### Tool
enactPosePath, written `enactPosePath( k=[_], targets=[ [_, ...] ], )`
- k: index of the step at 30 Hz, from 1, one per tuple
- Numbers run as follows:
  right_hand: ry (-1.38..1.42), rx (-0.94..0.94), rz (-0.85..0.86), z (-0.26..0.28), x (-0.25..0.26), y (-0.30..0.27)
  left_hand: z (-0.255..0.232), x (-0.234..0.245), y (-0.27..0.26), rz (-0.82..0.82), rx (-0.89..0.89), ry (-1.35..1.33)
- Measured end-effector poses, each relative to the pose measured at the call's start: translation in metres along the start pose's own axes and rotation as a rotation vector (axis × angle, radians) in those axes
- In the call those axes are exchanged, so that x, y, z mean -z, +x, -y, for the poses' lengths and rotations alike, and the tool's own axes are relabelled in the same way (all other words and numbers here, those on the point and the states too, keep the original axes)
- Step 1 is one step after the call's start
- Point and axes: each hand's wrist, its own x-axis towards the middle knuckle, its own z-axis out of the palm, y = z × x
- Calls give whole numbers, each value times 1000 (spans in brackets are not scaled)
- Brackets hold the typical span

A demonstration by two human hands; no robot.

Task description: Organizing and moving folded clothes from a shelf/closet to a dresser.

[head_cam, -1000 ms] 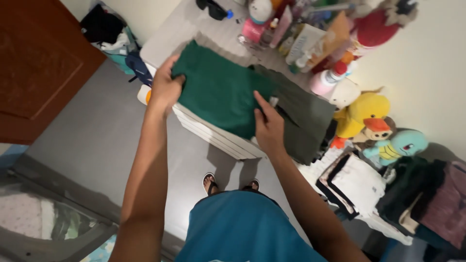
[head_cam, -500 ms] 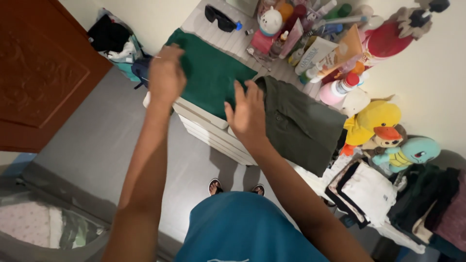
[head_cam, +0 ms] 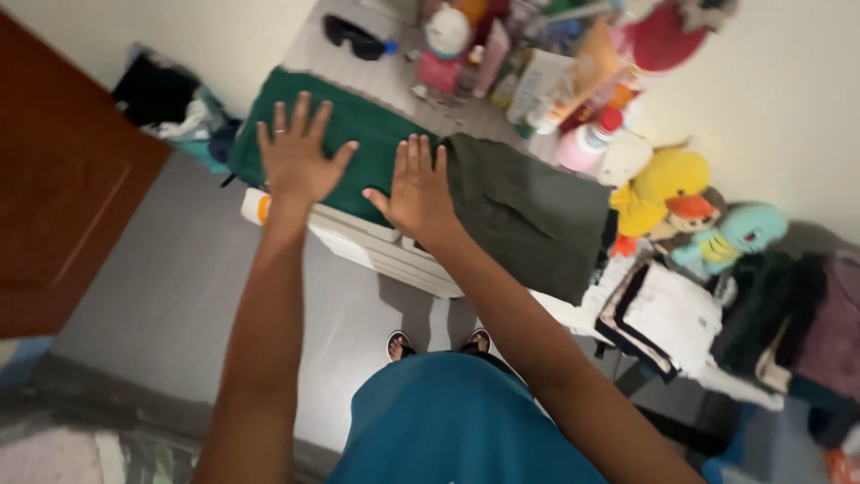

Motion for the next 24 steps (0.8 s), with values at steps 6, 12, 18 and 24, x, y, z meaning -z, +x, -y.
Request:
enactPosePath(
  k=[6, 12, 18, 24],
  targets=[
    [164, 92, -117, -21, 28, -24, 42, -8, 20, -71, -76, -78],
    [367, 107, -295, -58, 111, -137, 56, -36, 10, -319, -236, -106],
    [452, -285, -366, -129, 138, -238, -131, 7, -49, -335, -464, -682],
    [451, -535, -525, -194, 157, -331, -298, 4, -116, -137, -545, -880]
  ],
)
